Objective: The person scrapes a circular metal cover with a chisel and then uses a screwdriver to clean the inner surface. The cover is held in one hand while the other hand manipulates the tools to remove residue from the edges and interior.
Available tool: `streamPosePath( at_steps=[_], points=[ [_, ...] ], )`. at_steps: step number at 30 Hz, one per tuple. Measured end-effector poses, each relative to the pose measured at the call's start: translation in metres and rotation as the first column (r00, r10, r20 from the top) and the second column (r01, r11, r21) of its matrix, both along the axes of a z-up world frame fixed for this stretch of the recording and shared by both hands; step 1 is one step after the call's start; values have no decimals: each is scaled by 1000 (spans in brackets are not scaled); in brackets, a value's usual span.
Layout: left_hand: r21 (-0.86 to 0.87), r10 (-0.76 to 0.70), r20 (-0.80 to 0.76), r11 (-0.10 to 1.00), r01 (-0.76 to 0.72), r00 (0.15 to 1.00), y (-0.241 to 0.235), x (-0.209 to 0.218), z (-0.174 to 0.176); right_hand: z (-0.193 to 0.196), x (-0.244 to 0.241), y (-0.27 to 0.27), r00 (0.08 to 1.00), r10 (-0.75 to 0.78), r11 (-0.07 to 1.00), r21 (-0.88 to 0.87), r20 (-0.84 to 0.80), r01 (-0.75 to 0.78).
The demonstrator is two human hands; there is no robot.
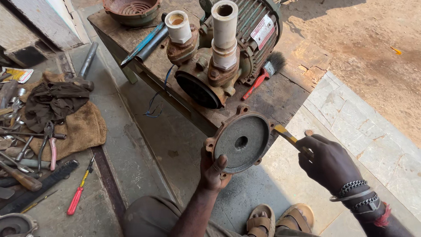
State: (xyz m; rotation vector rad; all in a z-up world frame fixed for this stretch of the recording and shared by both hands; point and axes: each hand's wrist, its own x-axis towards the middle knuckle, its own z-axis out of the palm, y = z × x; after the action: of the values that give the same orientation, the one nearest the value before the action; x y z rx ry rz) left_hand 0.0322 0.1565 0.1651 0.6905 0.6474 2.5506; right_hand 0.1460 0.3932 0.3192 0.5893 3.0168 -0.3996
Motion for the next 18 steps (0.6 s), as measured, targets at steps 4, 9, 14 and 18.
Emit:
streamPosePath(
  at_steps=[4,9,14,18],
  points=[
    [32,34,25,999,-35,999,1,-5,-26,5,-7,-5,1000,-4,1000,19,6,4],
    [18,97,-15,995,-96,995,-4,-9,-42,-2,-17,-5,999,-26,999,34,45,24],
    [65,7,109,998,-14,994,-15,-13,-31,-19,-51,-4,984,55,995,97,-167,-39],
    [6,-40,277,999,39,960,-34,-13,-12,-39,-74,-6,934,140,990,80,-328,-120]
  ],
)
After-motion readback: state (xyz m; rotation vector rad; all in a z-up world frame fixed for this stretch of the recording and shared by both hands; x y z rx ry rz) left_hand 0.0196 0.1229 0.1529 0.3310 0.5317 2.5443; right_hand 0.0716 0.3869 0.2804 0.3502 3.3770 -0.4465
